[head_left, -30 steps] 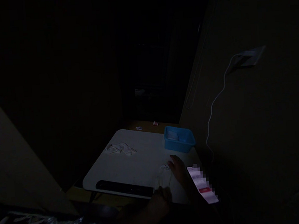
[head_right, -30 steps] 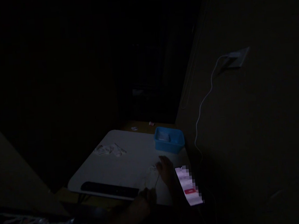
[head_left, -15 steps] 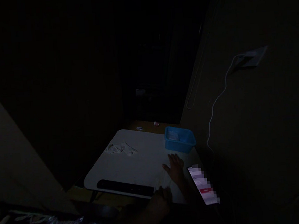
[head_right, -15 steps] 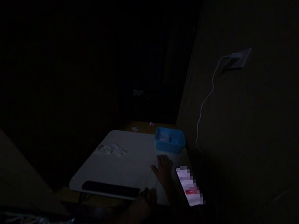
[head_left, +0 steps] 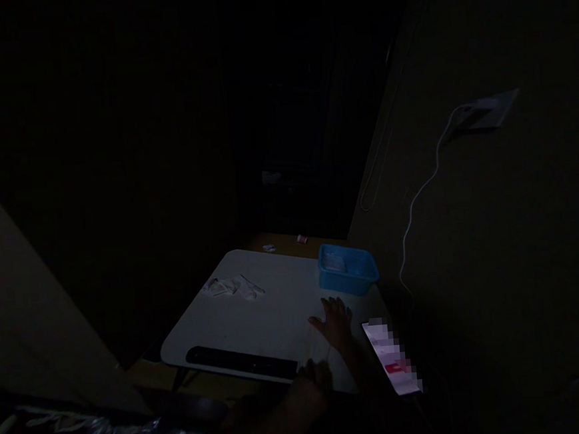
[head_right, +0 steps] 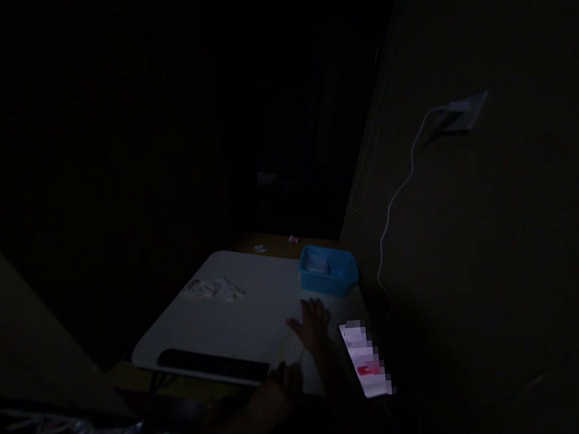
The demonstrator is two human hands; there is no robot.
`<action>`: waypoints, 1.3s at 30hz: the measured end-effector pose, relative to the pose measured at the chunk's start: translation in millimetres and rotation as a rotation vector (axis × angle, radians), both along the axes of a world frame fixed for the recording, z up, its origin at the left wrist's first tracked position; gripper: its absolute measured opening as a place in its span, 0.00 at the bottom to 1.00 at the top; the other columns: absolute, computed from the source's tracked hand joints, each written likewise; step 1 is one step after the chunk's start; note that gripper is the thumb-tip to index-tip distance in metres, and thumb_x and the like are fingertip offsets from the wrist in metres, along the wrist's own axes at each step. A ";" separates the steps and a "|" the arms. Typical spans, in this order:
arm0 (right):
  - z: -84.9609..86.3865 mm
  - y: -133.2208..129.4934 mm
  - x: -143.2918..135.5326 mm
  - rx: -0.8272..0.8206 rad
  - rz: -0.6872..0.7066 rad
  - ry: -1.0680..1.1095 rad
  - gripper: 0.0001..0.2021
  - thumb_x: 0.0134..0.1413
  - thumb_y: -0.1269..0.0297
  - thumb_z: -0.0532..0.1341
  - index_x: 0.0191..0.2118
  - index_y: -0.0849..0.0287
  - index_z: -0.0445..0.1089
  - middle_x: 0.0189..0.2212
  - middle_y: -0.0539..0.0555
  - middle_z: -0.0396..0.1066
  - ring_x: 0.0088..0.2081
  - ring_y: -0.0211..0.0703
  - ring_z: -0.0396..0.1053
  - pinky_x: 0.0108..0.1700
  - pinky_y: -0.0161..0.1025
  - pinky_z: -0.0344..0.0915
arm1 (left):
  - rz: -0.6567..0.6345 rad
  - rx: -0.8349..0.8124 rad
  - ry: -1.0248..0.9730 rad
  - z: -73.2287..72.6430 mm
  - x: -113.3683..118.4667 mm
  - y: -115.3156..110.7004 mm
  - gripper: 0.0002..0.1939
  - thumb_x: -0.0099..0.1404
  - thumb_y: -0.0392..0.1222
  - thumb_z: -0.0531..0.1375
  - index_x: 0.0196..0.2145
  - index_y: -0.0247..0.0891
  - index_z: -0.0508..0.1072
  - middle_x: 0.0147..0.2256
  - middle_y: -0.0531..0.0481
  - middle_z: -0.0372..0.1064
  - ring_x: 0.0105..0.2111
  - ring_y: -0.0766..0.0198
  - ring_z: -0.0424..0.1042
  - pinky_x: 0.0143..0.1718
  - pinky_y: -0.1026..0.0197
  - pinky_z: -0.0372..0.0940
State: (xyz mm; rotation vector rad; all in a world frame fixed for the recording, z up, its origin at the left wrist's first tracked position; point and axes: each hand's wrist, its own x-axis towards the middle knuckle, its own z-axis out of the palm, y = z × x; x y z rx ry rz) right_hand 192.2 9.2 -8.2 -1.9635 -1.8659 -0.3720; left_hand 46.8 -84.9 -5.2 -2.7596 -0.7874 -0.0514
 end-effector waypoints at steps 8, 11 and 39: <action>-6.4 -32.8 0.6 -0.033 0.336 -0.154 0.37 0.41 0.43 0.56 0.57 0.53 0.49 0.57 0.56 0.50 0.58 0.56 0.41 0.54 0.55 0.38 | -0.001 0.029 0.020 4.1 1.5 -1.4 0.17 0.57 0.28 0.51 0.46 0.22 0.63 0.39 0.30 0.67 0.37 0.51 0.70 0.27 0.56 0.65; -4.9 -28.3 9.4 -0.031 0.239 -0.153 0.39 0.41 0.40 0.54 0.57 0.56 0.50 0.57 0.58 0.51 0.58 0.57 0.42 0.53 0.56 0.39 | -0.014 0.069 0.031 5.2 0.5 -2.2 0.18 0.58 0.28 0.50 0.47 0.23 0.63 0.41 0.31 0.66 0.39 0.50 0.69 0.28 0.56 0.65; 3.4 -20.5 33.7 0.015 0.134 -0.168 0.31 0.51 0.45 0.48 0.55 0.63 0.53 0.53 0.62 0.57 0.55 0.57 0.48 0.52 0.54 0.44 | 0.030 0.000 0.062 5.2 1.4 -3.0 0.20 0.58 0.27 0.50 0.50 0.22 0.60 0.41 0.28 0.65 0.40 0.48 0.68 0.26 0.57 0.66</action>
